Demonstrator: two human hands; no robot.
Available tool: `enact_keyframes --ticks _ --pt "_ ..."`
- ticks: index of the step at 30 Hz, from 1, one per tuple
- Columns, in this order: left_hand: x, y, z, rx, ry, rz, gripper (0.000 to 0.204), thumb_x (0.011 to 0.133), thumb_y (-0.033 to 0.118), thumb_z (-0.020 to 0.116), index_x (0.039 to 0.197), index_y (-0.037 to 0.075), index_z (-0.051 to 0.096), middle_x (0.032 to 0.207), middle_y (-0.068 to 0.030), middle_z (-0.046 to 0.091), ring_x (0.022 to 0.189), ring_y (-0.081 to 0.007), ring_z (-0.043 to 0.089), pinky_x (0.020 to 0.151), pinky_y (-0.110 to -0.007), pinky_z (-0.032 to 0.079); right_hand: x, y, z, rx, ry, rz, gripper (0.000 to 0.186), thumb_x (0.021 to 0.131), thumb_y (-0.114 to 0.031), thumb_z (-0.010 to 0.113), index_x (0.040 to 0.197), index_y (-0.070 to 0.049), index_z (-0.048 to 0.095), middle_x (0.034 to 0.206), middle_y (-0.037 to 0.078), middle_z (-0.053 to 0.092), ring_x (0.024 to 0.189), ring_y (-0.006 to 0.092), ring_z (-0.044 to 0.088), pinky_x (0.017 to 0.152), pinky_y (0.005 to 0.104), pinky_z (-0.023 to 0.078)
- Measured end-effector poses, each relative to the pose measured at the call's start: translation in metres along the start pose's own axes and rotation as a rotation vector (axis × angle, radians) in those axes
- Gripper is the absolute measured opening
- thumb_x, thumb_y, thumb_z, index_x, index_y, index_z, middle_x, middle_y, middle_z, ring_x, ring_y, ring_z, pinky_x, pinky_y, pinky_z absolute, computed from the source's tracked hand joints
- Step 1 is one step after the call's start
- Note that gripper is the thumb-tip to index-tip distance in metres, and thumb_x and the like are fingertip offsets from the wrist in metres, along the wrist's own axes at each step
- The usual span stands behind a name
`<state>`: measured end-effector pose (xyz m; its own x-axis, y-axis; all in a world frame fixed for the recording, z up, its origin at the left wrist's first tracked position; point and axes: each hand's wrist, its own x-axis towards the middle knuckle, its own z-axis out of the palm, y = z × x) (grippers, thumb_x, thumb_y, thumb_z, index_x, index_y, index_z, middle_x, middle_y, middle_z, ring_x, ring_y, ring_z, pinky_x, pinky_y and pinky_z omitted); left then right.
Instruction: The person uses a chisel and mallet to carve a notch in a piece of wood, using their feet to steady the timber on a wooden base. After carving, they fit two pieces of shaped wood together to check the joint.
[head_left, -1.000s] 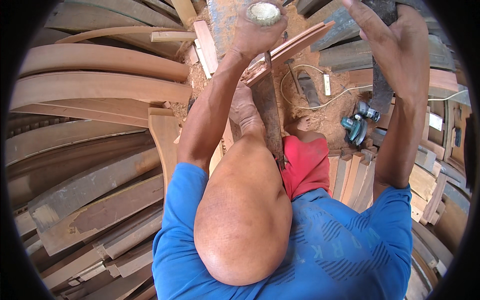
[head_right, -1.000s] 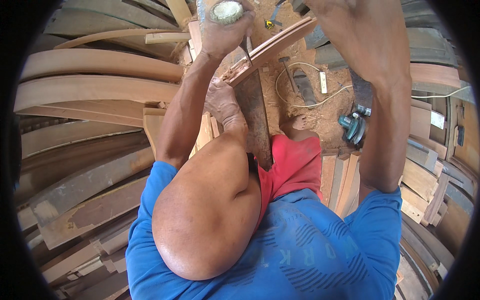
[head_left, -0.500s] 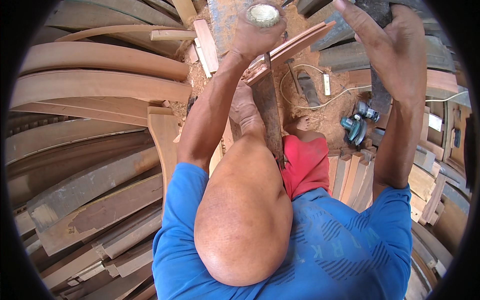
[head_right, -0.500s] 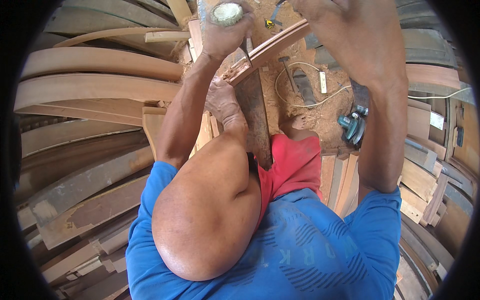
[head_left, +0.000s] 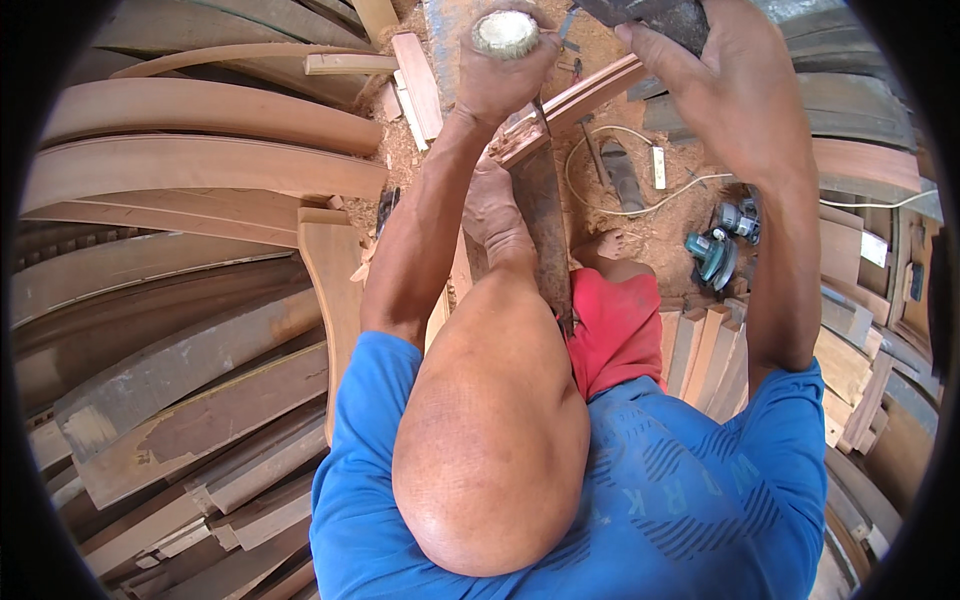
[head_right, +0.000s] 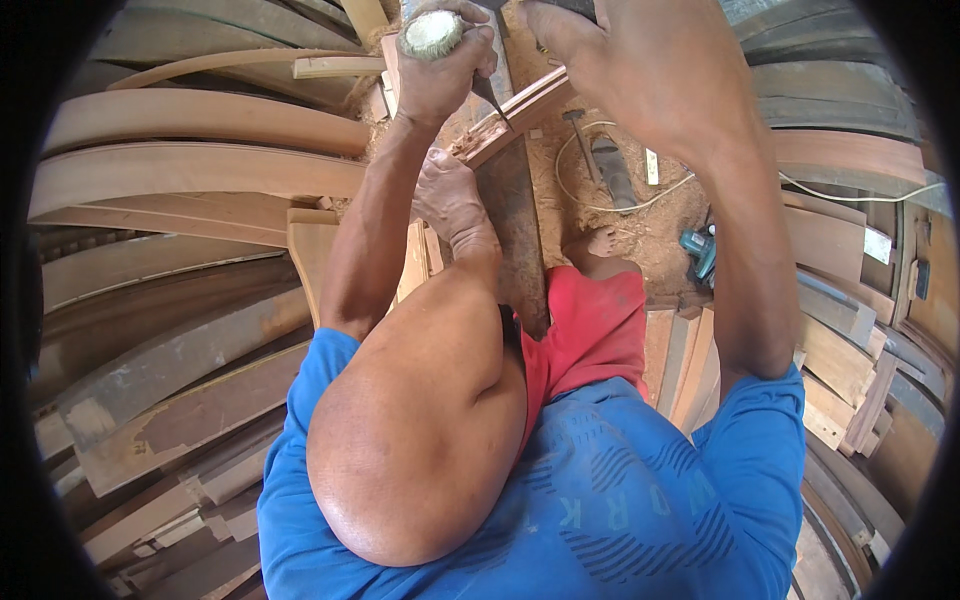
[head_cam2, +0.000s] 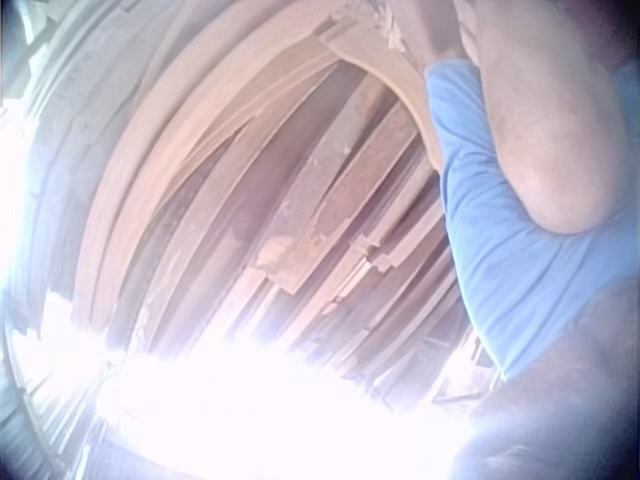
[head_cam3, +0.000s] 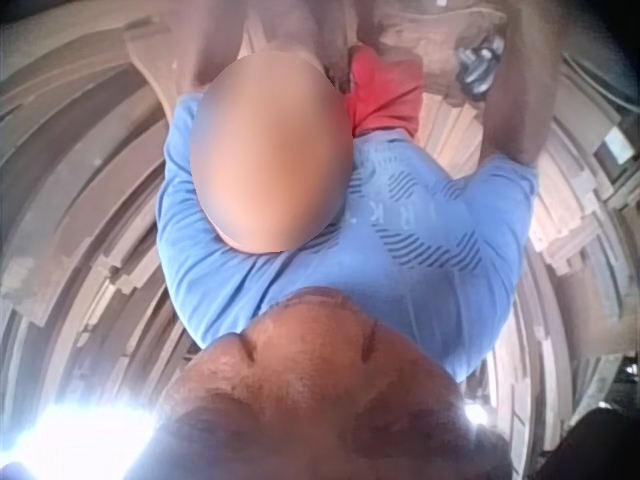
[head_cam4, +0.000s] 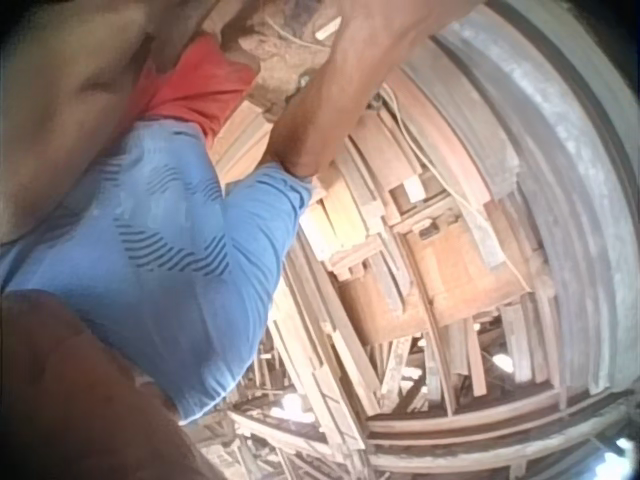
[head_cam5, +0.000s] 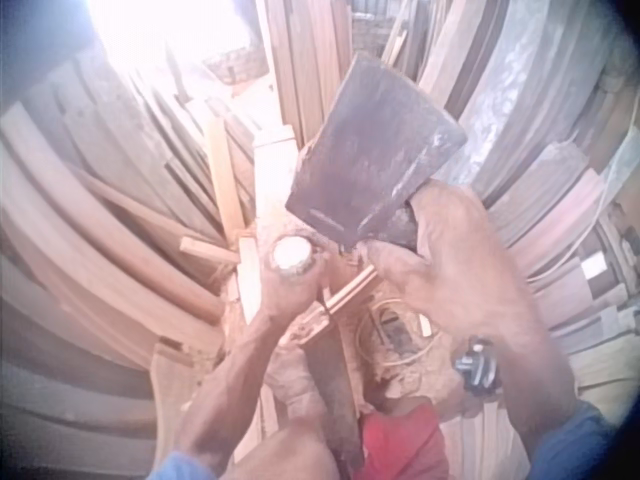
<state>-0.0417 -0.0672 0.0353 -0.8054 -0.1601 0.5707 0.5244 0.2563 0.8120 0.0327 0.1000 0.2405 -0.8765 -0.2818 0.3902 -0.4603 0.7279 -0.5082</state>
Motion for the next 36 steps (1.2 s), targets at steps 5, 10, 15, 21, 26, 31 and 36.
enact_keyframes --ticks 5,10,15,21,26,31,36 --pt "-0.003 0.003 0.006 0.065 0.076 -0.194 0.026 0.072 0.0 0.082 0.093 0.008 0.067 0.095 -0.0068 0.066 0.095 -0.0206 0.064 0.086 -0.035 0.052 0.014 0.024 0.006 -0.244 -0.239 -0.03 0.03 0.086 -0.014 0.073 0.11 0.004 0.068 0.099 0.028 0.07 0.102 0.046 0.068 0.088 0.0492 0.055" --pt "-0.004 -0.024 -0.009 -0.353 -0.142 -0.328 0.008 0.09 0.008 0.073 0.092 0.002 0.067 0.072 -0.007 0.068 0.057 -0.0156 0.063 0.057 -0.03 0.051 0.035 0.034 0.012 -0.412 -0.4 -0.136 0.031 0.087 -0.018 0.072 0.102 0.008 0.067 0.091 0.03 0.069 0.094 0.0472 0.068 0.079 0.0499 0.056" --pt "0.003 0.006 0.004 0.056 0.049 -0.06 0.028 0.073 0.001 0.082 0.097 0.009 0.07 0.097 -0.0074 0.068 0.096 -0.0207 0.064 0.086 -0.035 0.052 0.032 0.015 0.005 -0.236 -0.158 -0.019 0.035 0.088 -0.023 0.072 0.097 0.01 0.067 0.091 0.031 0.069 0.095 0.0469 0.069 0.08 0.0497 0.056" --pt "0.02 0.056 -0.002 0.416 -0.123 -0.193 0.041 0.077 0.037 0.081 0.108 0.011 0.073 0.102 -0.0087 0.074 0.098 -0.025 0.07 0.087 -0.038 0.054 0.03 0.017 0.005 -0.289 -0.305 -0.087 0.038 0.088 -0.023 0.072 0.109 0.009 0.066 0.101 0.034 0.068 0.103 0.0477 0.066 0.087 0.0485 0.053" --pt "0.014 0.034 0.01 0.37 -0.187 -0.258 0.033 0.078 0.024 0.082 0.107 0.013 0.073 0.1 -0.0075 0.073 0.098 -0.0224 0.069 0.088 -0.037 0.055 0.015 0.002 -0.026 -0.096 0.1 -0.002 0.039 0.088 -0.016 0.071 0.118 0.008 0.064 0.11 0.029 0.069 0.108 0.0385 0.067 0.094 0.0419 0.051" --pt "0.001 0.023 0.011 0.024 -0.08 -0.243 0.032 0.08 0.012 0.08 0.11 0.008 0.069 0.1 -0.0074 0.071 0.097 -0.0179 0.067 0.089 -0.034 0.055 0.011 0.028 0.001 0.03 0.377 -0.168 0.03 0.088 -0.012 0.073 0.111 0.006 0.065 0.102 0.016 0.07 0.093 0.0238 0.067 0.082 0.0346 0.051" --pt "0.019 0.06 0.013 -0.092 -0.255 -0.313 0.032 0.082 0.011 0.078 0.111 0.006 0.066 0.097 -0.0054 0.069 0.09 -0.0144 0.066 0.083 -0.03 0.055 -0.008 0.033 0.006 0.544 0.361 0.139 0.02 0.09 -0.012 0.074 0.105 0.0 0.066 0.089 0.003 0.066 0.069 0.007 0.059 0.058 0.0234 0.045"
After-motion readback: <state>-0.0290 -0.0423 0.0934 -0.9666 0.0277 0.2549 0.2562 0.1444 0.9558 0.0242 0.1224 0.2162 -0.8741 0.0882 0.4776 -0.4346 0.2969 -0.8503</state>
